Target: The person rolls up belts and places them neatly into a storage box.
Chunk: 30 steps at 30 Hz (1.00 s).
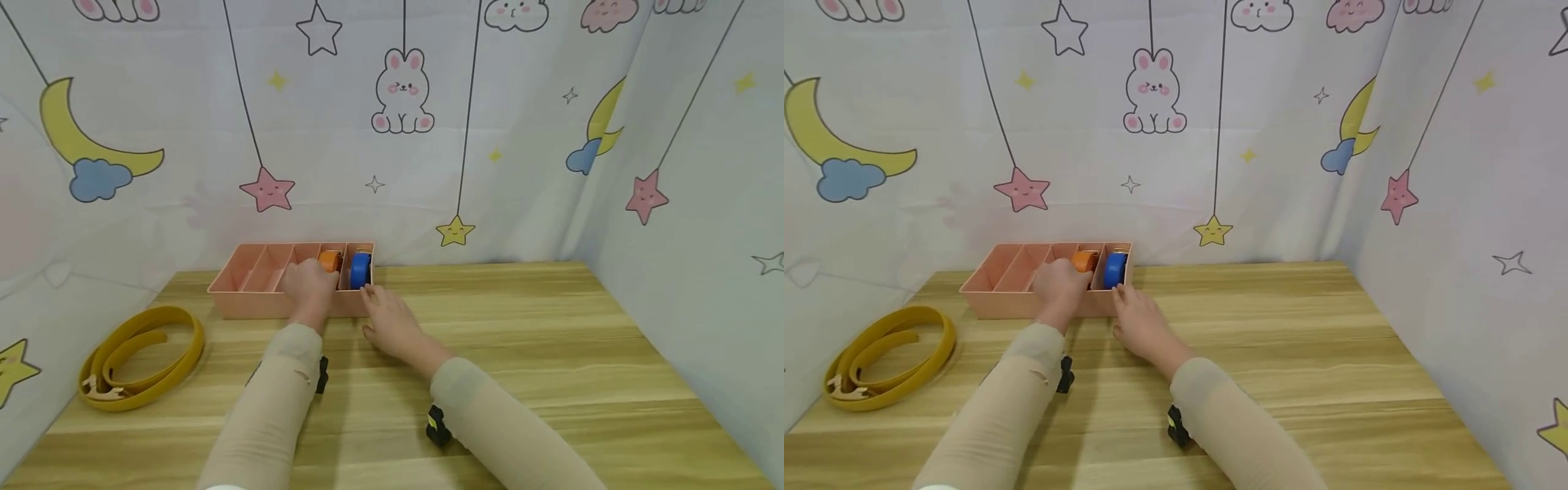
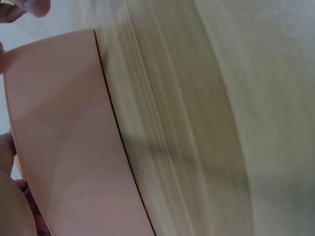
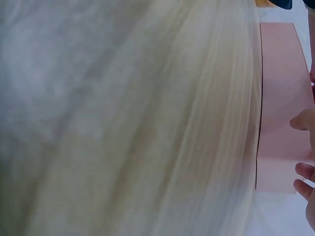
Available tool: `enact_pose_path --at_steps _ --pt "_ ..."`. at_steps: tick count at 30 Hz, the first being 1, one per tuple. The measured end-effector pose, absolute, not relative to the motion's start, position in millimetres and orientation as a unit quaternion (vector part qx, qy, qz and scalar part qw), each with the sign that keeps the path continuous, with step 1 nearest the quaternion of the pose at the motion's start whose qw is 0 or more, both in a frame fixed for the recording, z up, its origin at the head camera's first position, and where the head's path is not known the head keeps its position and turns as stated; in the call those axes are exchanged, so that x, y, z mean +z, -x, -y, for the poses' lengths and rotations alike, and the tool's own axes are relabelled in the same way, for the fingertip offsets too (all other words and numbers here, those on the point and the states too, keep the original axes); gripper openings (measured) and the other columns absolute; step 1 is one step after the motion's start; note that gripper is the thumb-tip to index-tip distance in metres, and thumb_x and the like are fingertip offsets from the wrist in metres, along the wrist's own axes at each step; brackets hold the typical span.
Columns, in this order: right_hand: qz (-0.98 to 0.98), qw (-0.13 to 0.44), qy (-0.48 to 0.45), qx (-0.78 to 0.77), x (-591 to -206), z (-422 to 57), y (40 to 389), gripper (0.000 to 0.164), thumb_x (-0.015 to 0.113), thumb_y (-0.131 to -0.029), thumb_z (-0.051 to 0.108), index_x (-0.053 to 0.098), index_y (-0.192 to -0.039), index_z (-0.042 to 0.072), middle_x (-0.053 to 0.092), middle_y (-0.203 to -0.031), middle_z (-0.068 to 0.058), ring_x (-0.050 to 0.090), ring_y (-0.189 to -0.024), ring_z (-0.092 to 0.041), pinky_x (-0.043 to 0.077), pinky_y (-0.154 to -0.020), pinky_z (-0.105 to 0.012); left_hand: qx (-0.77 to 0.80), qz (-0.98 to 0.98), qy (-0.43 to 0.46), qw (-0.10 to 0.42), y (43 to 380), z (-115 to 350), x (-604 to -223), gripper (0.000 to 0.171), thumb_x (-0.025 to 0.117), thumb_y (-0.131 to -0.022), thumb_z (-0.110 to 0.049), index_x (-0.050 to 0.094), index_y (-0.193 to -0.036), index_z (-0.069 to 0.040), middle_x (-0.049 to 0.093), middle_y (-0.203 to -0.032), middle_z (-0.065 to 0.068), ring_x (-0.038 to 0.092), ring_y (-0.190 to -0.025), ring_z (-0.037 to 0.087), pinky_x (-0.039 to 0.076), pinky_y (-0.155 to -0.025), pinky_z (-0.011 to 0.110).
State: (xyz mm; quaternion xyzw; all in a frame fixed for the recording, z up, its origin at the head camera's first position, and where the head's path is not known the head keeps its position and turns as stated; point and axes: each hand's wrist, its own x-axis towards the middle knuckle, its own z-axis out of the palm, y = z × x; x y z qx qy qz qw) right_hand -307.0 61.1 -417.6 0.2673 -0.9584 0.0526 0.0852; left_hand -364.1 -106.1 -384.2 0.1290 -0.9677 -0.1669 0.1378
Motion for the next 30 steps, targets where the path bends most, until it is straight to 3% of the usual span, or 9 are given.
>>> enact_pose_path --at_steps 11,30 --pt "0.958 0.091 -0.268 0.047 -416.7 -60.5 303.8 0.077 0.067 -0.092 0.033 0.029 -0.152 0.004 0.034 -0.149 -0.013 0.038 -0.132 -0.028 0.034 -0.108 -0.040 -0.148 0.975 -0.120 0.112 367.7 102.7 -386.5 0.042 0.069 -0.088 -0.046 0.074 -0.098 -0.005 0.065 -0.086 0.010 0.044 -0.098 0.032 0.038 -0.087 0.048" --pt "0.959 0.090 -0.266 0.041 -416.3 -60.3 303.8 0.076 0.068 -0.091 0.032 0.031 -0.152 0.005 0.037 -0.148 -0.012 0.041 -0.130 -0.027 0.038 -0.104 -0.040 -0.164 0.973 -0.142 0.081 362.7 101.5 -381.5 0.047 0.066 -0.089 -0.049 0.073 -0.103 -0.005 0.069 -0.101 0.014 0.046 -0.108 0.036 0.034 -0.094 0.054"
